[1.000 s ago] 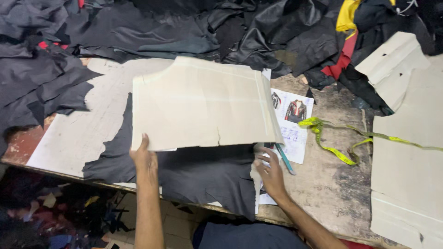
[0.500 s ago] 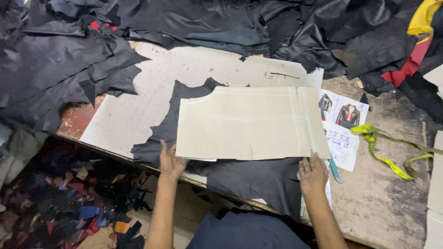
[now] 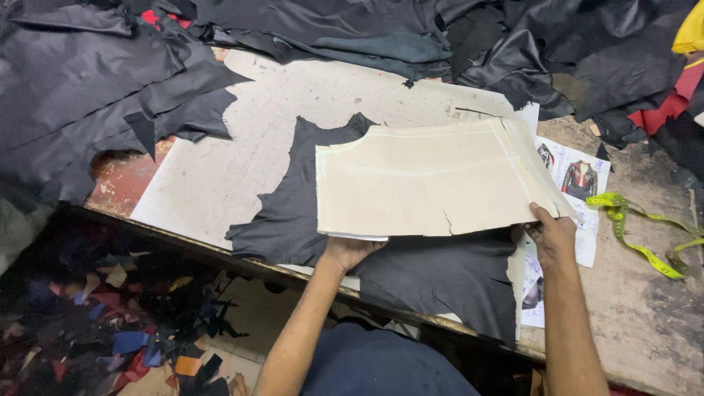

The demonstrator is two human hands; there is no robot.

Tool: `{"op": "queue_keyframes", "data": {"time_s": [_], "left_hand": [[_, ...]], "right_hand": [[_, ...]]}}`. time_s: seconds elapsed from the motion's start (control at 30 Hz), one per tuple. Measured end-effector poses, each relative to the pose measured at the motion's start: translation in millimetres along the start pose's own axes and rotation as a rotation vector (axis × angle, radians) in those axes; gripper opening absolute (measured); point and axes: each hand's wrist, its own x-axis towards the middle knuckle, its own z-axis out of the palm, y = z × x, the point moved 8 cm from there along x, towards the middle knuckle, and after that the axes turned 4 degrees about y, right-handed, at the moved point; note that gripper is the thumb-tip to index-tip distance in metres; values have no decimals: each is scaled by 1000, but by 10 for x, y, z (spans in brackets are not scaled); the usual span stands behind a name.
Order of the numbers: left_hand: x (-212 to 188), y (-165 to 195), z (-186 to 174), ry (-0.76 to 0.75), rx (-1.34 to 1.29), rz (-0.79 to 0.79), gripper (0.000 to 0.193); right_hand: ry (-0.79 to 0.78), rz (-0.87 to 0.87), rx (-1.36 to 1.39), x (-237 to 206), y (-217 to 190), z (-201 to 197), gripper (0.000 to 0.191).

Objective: The person spreads a black leather hide flat on the cutting table and smooths it with their hands. They place paper pattern pieces on the hide, align and press them flat, then trace around a pattern edge with chalk before lifting the pattern pieces off the leather.

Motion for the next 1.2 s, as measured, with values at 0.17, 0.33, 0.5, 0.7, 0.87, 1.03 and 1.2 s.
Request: {"op": "queue_keyframes", "data": {"time_s": [0.17,0.33,0.5,0.7,0.87,1.03,1.2], "left_hand": [[-145,535,-185,24,35,47,51],[-818,1699,-297,598,550,465,91],[-1406,2455,-49,698,1087,744,85],[-1465,2403,19,661,1124,1101,41],[-1193,1467,427,389,2158,1178,48],[-953,893,380,363,2543,986,58],[-973,984,303,438,2464,1002,57]], "right_hand": [[14,-258,-190,-610,-228,46,42],[132,-330,-151,-1274,-77,-303,66],[165,-291,-202,-1735,279,-329,72],[147,-348,-188,-1969,511,46,73],[108,-271,-124,-1954,541,149,77],[89,-233,-135,-1981,568,202,79],[65,-247,-140,-1974,578,281,78]]}}
